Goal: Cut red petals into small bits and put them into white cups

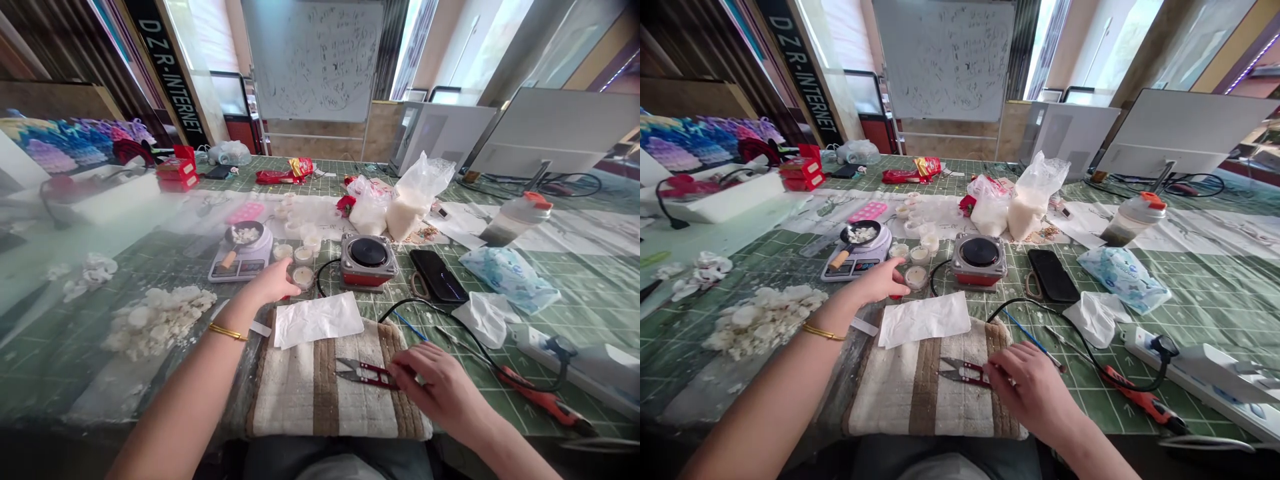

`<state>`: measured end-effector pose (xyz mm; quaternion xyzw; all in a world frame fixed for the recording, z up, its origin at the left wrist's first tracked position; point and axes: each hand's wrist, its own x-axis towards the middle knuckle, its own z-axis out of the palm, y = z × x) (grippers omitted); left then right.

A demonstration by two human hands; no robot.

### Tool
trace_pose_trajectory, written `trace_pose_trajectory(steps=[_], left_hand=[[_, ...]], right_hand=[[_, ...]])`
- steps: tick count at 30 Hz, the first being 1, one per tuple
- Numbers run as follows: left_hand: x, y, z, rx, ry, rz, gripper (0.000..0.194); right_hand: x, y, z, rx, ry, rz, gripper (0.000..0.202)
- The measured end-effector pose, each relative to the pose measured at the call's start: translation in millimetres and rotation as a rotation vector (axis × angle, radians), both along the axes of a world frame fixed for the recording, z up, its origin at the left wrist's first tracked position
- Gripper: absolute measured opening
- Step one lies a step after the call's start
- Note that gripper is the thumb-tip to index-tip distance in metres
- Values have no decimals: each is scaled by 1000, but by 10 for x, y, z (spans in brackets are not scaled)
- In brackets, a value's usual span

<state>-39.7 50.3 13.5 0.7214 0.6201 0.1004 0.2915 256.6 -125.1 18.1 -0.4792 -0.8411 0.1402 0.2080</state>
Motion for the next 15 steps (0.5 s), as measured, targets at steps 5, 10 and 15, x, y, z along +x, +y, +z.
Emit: trace_pose_trajectory(steps=[5, 10, 15], left_hand=[[-97, -152, 86, 36, 263, -16, 28], [-76, -183, 9, 26, 363, -66, 17], [-80, -145, -91, 98, 358, -39, 17]], right_hand=[[-208, -42, -2, -260, -148, 68, 17], [-299, -33, -60, -383, -214, 51, 29], [-349, 42, -15, -441, -210, -23, 32]])
